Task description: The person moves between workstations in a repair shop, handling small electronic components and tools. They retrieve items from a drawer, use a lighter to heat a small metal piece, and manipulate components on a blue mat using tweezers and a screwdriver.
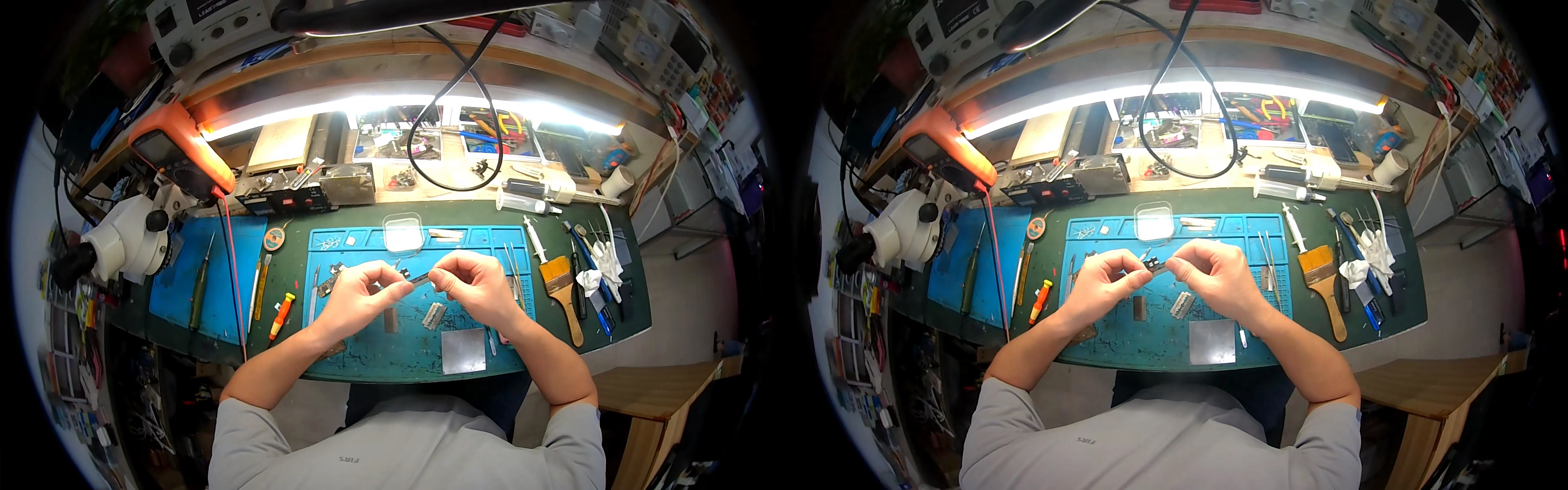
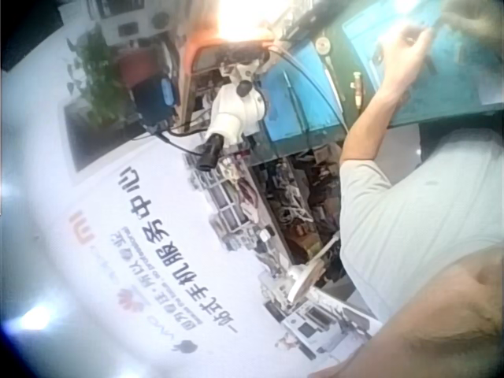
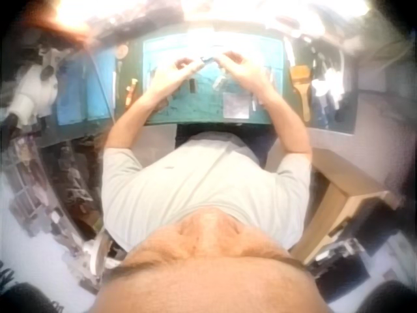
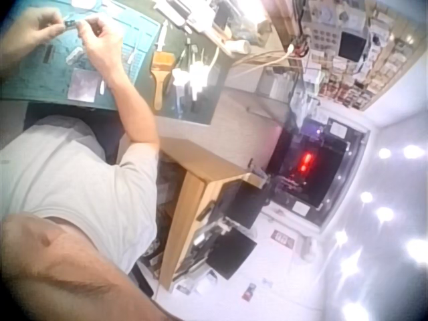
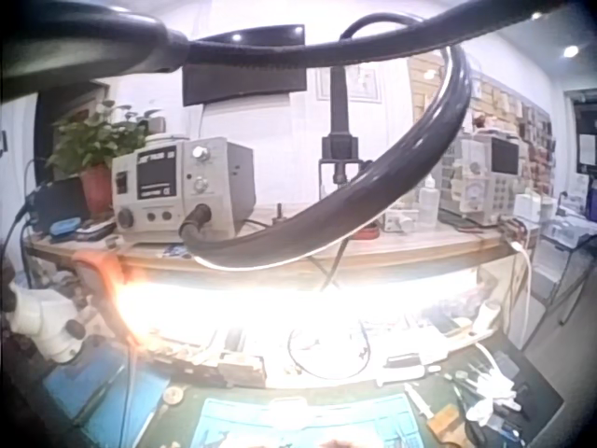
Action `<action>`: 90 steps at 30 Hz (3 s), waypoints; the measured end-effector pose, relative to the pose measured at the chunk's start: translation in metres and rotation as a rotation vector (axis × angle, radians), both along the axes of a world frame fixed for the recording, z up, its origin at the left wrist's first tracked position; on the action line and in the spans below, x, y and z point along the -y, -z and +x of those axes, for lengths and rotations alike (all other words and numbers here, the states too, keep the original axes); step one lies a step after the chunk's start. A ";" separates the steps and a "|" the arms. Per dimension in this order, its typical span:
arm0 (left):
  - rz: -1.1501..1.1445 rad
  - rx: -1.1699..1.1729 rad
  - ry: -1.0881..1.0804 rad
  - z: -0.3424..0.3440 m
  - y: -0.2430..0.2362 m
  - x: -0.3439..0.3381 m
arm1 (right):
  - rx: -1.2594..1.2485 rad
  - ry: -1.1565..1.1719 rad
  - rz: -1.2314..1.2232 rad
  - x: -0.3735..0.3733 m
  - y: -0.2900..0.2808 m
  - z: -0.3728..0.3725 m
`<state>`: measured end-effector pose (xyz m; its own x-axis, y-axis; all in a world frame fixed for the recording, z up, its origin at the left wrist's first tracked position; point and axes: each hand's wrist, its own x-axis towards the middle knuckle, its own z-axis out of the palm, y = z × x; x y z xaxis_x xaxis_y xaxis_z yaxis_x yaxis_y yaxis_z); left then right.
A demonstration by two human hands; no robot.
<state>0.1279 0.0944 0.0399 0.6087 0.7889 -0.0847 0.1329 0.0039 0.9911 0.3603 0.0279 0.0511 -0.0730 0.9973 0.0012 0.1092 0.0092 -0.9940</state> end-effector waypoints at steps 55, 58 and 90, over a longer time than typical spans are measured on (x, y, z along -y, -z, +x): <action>0.042 0.011 0.141 0.000 -0.004 0.006 | 0.312 0.026 0.315 0.008 -0.003 -0.010; 0.415 -0.098 0.126 0.005 -0.003 0.009 | 0.262 0.055 0.223 0.009 0.000 -0.011; -0.112 0.171 0.012 0.001 -0.001 0.006 | -0.023 -0.027 0.085 0.009 -0.008 -0.004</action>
